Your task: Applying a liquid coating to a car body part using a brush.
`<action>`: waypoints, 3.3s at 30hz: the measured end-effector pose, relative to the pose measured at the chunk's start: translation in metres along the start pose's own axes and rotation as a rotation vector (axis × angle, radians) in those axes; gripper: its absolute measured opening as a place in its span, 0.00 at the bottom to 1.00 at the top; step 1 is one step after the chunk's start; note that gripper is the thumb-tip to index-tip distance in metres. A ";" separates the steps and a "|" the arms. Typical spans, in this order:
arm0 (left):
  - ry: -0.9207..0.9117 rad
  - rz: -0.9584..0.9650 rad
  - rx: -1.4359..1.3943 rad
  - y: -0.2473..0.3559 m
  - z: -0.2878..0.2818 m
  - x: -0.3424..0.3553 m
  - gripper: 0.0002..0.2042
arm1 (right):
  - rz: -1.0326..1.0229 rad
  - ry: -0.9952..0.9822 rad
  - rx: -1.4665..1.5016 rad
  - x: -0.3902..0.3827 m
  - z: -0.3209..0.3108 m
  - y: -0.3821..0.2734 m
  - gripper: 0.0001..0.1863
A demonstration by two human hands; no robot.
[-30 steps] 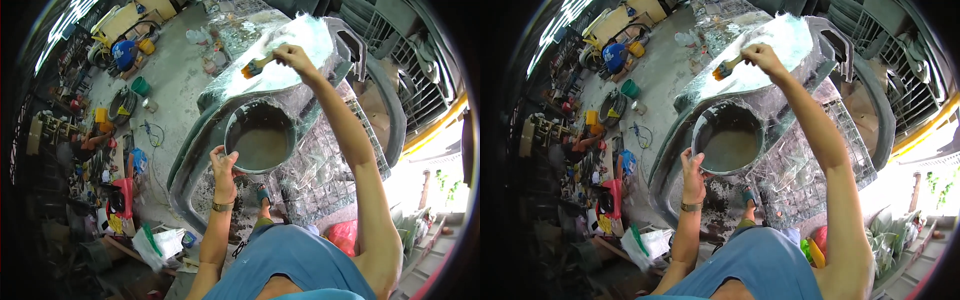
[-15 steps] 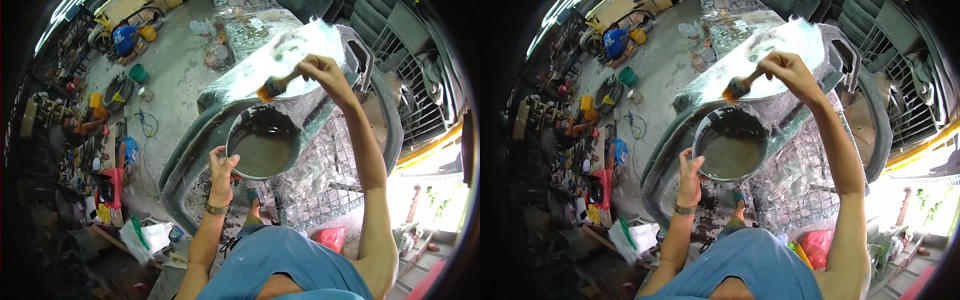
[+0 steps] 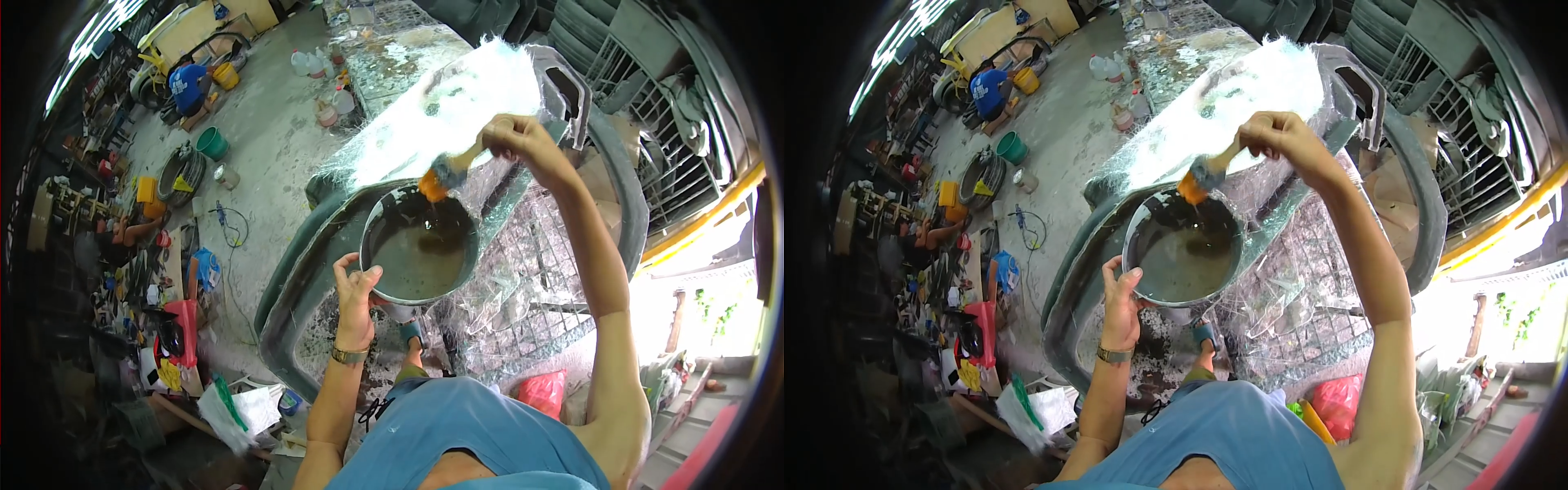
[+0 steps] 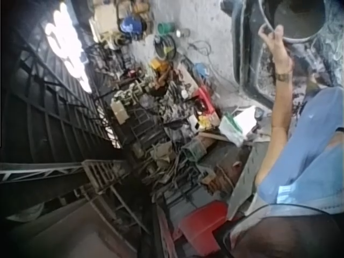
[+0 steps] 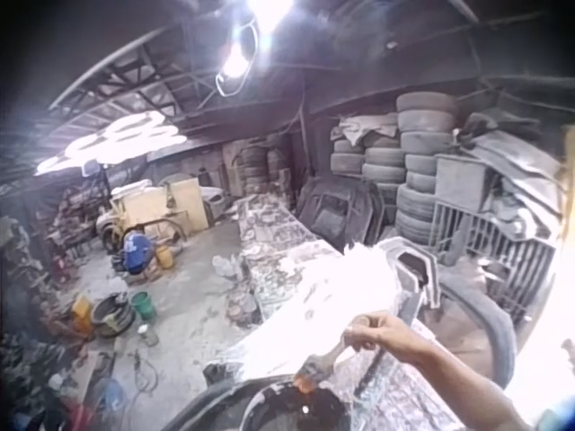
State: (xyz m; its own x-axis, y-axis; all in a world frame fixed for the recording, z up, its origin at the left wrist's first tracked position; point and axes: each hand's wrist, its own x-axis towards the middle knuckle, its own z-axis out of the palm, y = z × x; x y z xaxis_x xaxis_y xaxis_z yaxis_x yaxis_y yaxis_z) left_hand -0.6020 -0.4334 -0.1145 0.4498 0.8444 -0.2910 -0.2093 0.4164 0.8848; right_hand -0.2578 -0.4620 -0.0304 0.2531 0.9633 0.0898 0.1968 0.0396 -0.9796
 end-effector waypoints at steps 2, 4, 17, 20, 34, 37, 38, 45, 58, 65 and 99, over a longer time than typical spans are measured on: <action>0.009 0.001 0.006 -0.001 -0.004 0.000 0.27 | -0.041 0.072 0.117 0.031 -0.008 0.006 0.12; 0.011 0.005 -0.002 0.000 -0.004 0.000 0.27 | -0.055 0.124 0.072 0.061 -0.002 0.014 0.13; 0.026 -0.013 0.060 -0.011 -0.018 -0.008 0.27 | -0.655 0.209 -0.822 0.065 0.053 0.036 0.06; 0.073 -0.064 0.036 -0.010 -0.012 -0.004 0.26 | -0.410 0.189 -0.495 0.025 0.041 0.013 0.05; 0.023 -0.003 0.088 -0.010 0.015 0.004 0.30 | -0.017 -0.120 -0.417 -0.073 0.064 0.004 0.08; 0.028 -0.054 0.048 -0.015 0.019 0.001 0.29 | 0.055 0.008 -0.226 -0.065 0.038 0.015 0.10; 0.019 -0.057 0.044 -0.017 0.015 0.001 0.28 | 0.129 0.062 0.037 -0.059 0.031 0.013 0.11; -0.004 -0.027 0.036 -0.020 0.003 -0.008 0.28 | -0.034 0.305 0.124 0.030 -0.007 0.018 0.12; 0.007 -0.062 0.059 -0.023 -0.019 -0.015 0.29 | -0.475 0.262 -0.940 0.095 0.083 0.076 0.11; -0.008 -0.082 0.042 -0.026 -0.023 -0.018 0.30 | -0.624 0.124 -0.971 0.084 0.114 0.071 0.09; 0.015 -0.033 -0.037 -0.030 0.009 -0.005 0.31 | 0.086 -0.032 -0.051 -0.048 0.020 0.001 0.13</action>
State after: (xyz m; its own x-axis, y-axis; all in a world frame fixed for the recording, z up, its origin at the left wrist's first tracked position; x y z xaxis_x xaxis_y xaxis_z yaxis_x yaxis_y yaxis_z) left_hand -0.5907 -0.4529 -0.1362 0.4438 0.8350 -0.3254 -0.2265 0.4558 0.8608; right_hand -0.2887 -0.5027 -0.0398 0.2410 0.9705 -0.0010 0.2242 -0.0566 -0.9729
